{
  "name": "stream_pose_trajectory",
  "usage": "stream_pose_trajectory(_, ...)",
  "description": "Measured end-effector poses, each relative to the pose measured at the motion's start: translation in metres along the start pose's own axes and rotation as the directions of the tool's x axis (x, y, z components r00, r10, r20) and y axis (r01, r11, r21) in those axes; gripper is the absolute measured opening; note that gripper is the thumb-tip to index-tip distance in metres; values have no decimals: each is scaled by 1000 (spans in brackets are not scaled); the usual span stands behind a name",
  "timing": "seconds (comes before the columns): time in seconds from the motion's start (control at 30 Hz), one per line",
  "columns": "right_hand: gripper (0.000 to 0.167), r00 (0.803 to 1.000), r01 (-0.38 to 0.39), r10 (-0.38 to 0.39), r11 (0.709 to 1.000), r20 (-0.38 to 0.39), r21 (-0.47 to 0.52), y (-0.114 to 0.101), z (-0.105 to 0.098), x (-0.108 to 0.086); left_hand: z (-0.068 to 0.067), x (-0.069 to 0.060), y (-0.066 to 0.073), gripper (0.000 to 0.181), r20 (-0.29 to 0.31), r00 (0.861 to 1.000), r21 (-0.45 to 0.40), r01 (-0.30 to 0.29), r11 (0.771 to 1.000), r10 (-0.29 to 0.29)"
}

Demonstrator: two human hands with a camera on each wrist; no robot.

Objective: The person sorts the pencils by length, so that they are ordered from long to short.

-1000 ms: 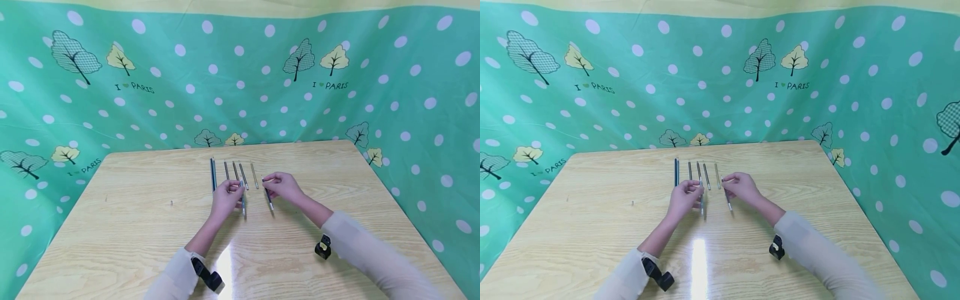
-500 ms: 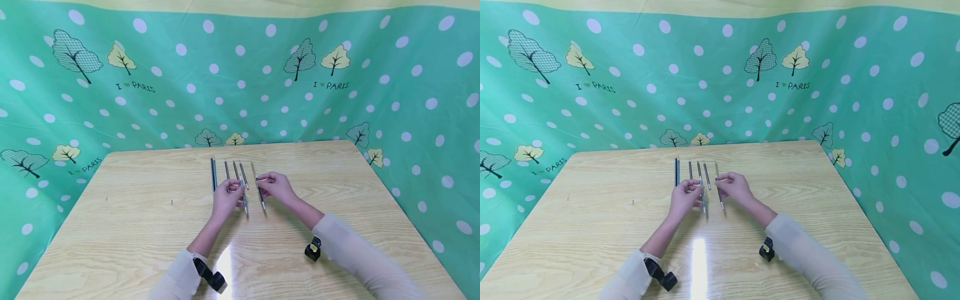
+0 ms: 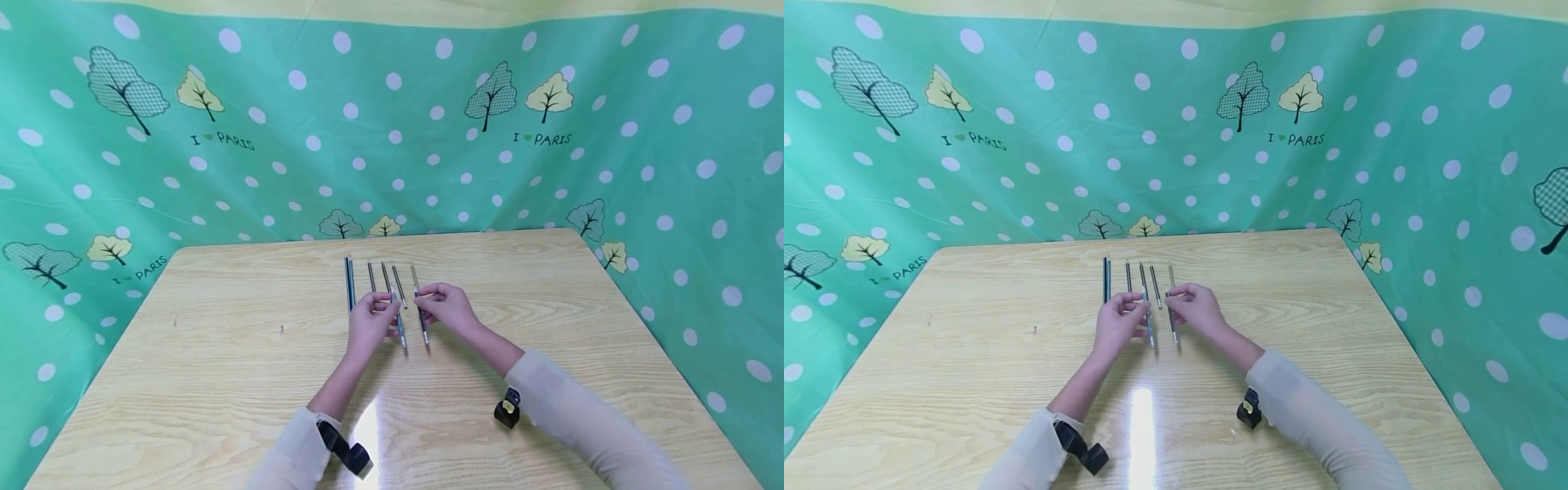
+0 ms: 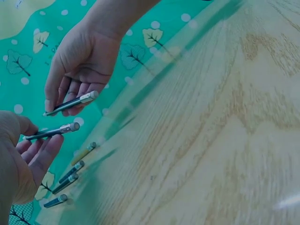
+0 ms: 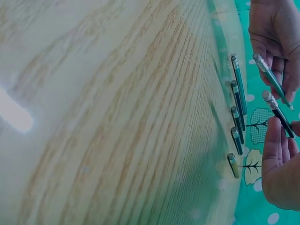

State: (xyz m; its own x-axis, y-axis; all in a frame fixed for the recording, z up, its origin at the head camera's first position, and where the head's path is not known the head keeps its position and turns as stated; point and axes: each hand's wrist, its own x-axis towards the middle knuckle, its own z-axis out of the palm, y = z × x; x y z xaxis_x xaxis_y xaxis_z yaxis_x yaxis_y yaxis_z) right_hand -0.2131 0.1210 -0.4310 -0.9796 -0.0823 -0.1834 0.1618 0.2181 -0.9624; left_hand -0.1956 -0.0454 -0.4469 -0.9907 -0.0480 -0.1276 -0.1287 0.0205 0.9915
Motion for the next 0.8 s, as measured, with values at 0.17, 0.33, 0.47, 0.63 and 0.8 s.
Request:
stream_pose_trajectory(0.17, 27, 1000, -6, 6, 1000, 0, 2, 1, 1, 0, 0, 1, -3, 28, 3, 1000, -13, 16, 1000, -16)
stream_pose_trajectory(0.33, 29, 1000, -8, 8, 1000, 5, 11, 2, 1, 1, 1, 1, -5, 30, 2, 1000, -22, 10, 1000, -10)
stream_pose_trajectory(0.47, 28, 1000, -5, 5, 1000, 3, 9, 3, 1, 1, 2, 2, -5, 30, 4, 1000, -20, 13, 1000, -13)
stream_pose_trajectory(0.63, 26, 1000, -5, 5, 1000, -6, -2, 4, -1, 0, 3, 5, -5, 30, 14, 1000, -11, 16, 1000, -16)
stream_pose_trajectory(0.8, 27, 1000, 0, 0, 1000, -28, -4, 1, -6, 1, 6, 8, -2, 33, 17, 1000, -6, 6, 1000, -6)
